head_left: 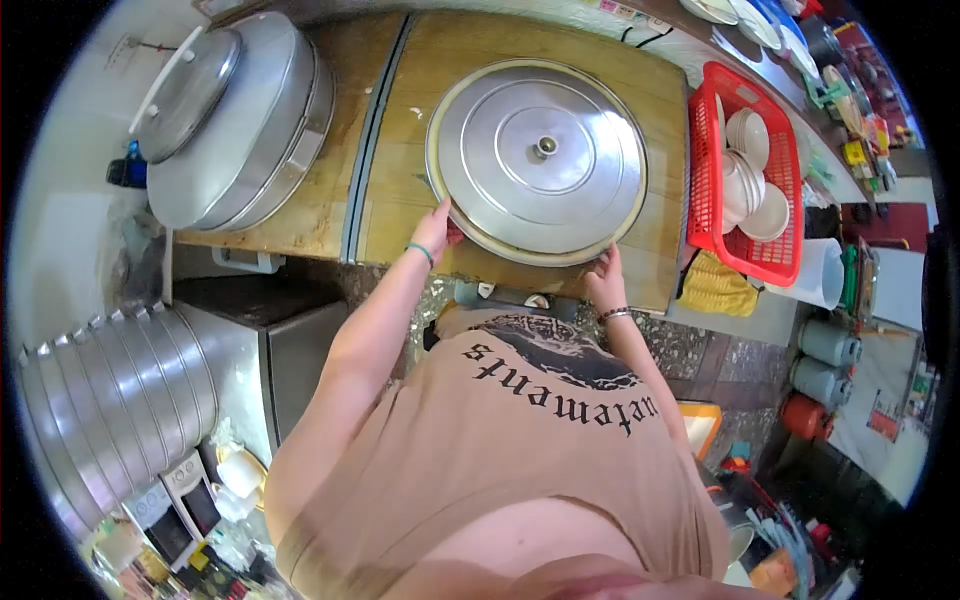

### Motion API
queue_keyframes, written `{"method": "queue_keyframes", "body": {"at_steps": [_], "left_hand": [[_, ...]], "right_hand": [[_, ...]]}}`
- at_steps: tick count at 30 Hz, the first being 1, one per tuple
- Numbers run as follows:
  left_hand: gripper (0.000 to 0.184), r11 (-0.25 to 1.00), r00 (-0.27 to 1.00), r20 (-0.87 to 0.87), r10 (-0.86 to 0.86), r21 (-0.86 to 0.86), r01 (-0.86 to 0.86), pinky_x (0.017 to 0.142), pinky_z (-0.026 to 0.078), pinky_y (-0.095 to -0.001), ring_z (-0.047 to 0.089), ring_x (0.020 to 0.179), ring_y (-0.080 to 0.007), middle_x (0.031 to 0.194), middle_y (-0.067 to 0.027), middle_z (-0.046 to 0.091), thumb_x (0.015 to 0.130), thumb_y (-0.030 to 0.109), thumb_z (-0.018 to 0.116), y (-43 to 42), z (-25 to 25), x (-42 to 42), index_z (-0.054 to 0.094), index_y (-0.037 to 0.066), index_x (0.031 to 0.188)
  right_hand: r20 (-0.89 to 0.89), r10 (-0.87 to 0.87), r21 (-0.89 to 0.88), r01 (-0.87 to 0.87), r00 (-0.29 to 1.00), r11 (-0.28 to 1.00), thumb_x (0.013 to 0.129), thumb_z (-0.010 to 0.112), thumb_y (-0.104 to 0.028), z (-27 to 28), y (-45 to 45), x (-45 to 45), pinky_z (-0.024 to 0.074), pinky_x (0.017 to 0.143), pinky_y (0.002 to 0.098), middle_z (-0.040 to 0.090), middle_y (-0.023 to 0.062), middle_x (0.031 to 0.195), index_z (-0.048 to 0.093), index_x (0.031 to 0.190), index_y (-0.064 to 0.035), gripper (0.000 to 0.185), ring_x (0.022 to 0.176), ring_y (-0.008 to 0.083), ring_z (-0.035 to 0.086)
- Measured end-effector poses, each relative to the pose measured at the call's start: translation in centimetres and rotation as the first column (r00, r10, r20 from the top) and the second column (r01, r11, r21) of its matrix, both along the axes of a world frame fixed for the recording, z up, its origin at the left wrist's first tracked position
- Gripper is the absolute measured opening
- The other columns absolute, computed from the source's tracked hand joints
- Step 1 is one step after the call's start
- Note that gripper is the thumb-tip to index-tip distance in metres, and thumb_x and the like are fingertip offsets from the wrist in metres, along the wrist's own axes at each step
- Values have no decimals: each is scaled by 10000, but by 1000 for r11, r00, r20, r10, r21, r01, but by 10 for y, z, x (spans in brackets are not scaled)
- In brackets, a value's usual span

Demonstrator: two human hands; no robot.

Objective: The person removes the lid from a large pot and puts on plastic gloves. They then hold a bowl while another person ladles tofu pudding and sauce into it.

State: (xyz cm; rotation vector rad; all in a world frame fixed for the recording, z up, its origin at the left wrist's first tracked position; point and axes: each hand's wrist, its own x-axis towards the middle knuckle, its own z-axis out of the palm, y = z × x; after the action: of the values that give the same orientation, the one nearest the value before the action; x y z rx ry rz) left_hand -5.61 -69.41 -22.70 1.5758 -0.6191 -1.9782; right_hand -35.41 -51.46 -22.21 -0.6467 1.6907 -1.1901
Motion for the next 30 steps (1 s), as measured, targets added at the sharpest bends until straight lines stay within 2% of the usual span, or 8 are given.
{"method": "queue_keyframes", "body": {"at_steps": [2,7,9,14,15,18,23,30], "left_hand": [[328,997,997,-17,-80,-13,80,677,513,-317,605,786,-157,946,-49,634,979,358,440,8,19,-5,577,68,1047],[340,976,968,-139,-210,-79,201,672,547,-319,624,820,-172,938,-55,640,980,354,438,34,84,-21,560,51,1073],[333,984,958,-226,-179,-64,169,689,561,-332,630,819,-179,932,-59,643,973,347,451,38,115,-24,551,46,1076],[389,985,945,-277,-174,-62,163,675,558,-341,646,790,-198,982,-65,628,961,426,438,16,156,0,507,92,1147],[482,984,760,-632,-151,-25,174,793,536,-365,627,964,-226,1107,-66,622,958,483,412,1,135,19,485,104,1247],[555,973,833,-535,-139,-228,16,1071,363,-420,455,1261,-277,1382,-88,475,945,431,463,-2,119,26,414,89,1380],[435,908,584,-753,-303,-43,416,1110,350,-419,437,1277,-304,1389,-191,437,973,208,431,-26,18,-3,427,-50,1323],[375,749,616,-733,-290,226,622,1008,459,-421,530,1161,-294,1322,-178,491,982,190,382,-12,-61,-98,437,-20,1287]], "right_hand": [[-685,195,109,-165,702,980,728,655,-31,3,8,0,365,1046,410,290,228,1443,255,1419,-55,799,1296,371,369],[-811,1,19,24,585,1000,684,685,36,56,11,-22,350,1057,416,395,212,1370,432,1296,-79,672,1292,378,361],[-921,-76,-111,-70,381,991,640,707,8,67,10,-42,384,1024,430,486,187,1293,543,1146,-57,537,1229,375,442],[-956,-186,-254,-325,226,911,583,759,-67,155,-6,-44,422,970,476,637,64,1036,601,902,-88,356,1020,270,595],[-961,-183,-259,-438,209,861,592,748,-110,171,-11,-42,429,962,462,623,62,967,591,880,-104,329,966,267,595],[-931,-312,-360,-627,191,690,655,694,-309,204,-33,-18,443,725,404,515,67,869,543,875,-139,317,827,273,527],[-895,-419,-429,-562,155,708,768,606,-543,278,-67,39,431,686,362,501,37,820,511,842,-136,425,792,230,524],[-761,-609,-647,-193,223,738,665,744,-439,337,30,48,423,636,379,496,34,793,514,822,-130,416,785,252,530]]}}
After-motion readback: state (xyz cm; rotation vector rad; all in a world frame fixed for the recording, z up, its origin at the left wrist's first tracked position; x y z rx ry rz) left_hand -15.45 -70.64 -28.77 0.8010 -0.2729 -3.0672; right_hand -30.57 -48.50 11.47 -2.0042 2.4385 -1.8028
